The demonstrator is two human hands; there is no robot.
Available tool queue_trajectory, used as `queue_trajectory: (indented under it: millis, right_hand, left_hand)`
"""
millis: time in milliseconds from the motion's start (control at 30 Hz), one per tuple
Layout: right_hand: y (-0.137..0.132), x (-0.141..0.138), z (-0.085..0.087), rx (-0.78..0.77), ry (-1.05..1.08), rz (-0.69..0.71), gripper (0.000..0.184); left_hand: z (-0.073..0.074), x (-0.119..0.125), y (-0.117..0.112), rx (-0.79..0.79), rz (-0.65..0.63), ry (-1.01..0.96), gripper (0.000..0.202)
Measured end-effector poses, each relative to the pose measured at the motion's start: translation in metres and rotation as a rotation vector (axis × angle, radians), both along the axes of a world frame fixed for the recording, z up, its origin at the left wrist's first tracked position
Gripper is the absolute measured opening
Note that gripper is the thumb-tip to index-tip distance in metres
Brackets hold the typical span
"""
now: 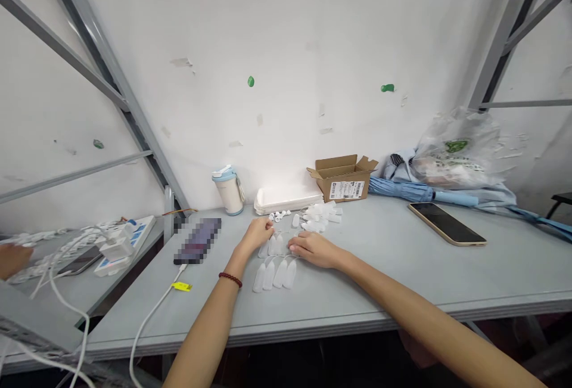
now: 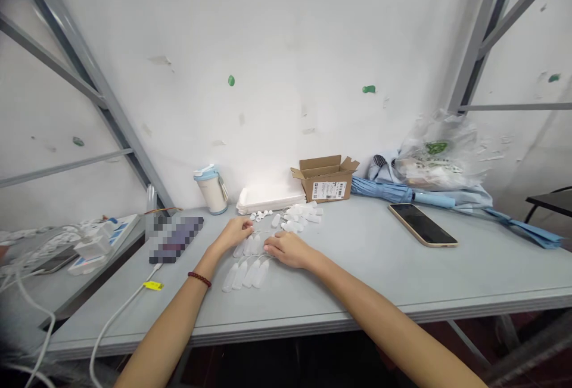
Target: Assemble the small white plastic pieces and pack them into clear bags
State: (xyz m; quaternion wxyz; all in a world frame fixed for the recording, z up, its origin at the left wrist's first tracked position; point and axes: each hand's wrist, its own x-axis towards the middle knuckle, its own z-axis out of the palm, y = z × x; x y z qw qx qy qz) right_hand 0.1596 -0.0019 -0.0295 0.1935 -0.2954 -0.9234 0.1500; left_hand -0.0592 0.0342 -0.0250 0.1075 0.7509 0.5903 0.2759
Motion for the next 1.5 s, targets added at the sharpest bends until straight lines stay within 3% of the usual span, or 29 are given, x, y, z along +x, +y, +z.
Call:
queue_trajectory:
  millis: [133,300,500,633,767,1000,1100,1233,1500]
  right_hand:
    - [-0.002,0.001,-0.001,0.046,0.047,-0.034,0.027]
    - [-0.003,0.003,0.000,0.137,0.156,-0.083,0.022]
    - [-0.003,0.004,0.001,0.160,0.242,-0.070,0.022]
    - [-0.005,0.004,0.003,0.130,0.275,-0.041,0.022]
    - [-0.007,0.004,0.009,-0.068,0.385,-0.031,0.017]
    - [-0.003,0.004,0.019,-0.681,0.820,0.009,0.007]
    - [0.000,0.004,0.019,-0.852,0.918,0.019,0.008]
    - [0.000,0.005,0.021,-0.936,0.895,-0.017,0.012]
    - [-0.001,0.005,0.023,-0.888,0.794,-0.103,0.010]
  left_hand:
    - [0.006,0.004,-0.003,-0.031,0.017,-0.129,0.011]
    - [0.021,0.015,-0.012,-0.191,-0.021,-0.537,0.020]
    - [0.033,0.026,-0.028,-0.488,-0.204,-0.869,0.024]
    - [0.033,0.028,-0.030,-0.513,-0.317,-0.924,0.027]
    - [0.033,0.030,-0.029,-0.496,-0.383,-0.922,0.031]
    - [0.031,0.035,-0.030,-0.480,-0.475,-0.930,0.028]
    - [0.032,0.037,-0.032,-0.460,-0.464,-0.935,0.026]
    - [0.034,0.041,-0.034,-0.471,-0.420,-0.910,0.029]
    - [0.030,0.046,-0.034,-0.532,-0.311,-0.818,0.040]
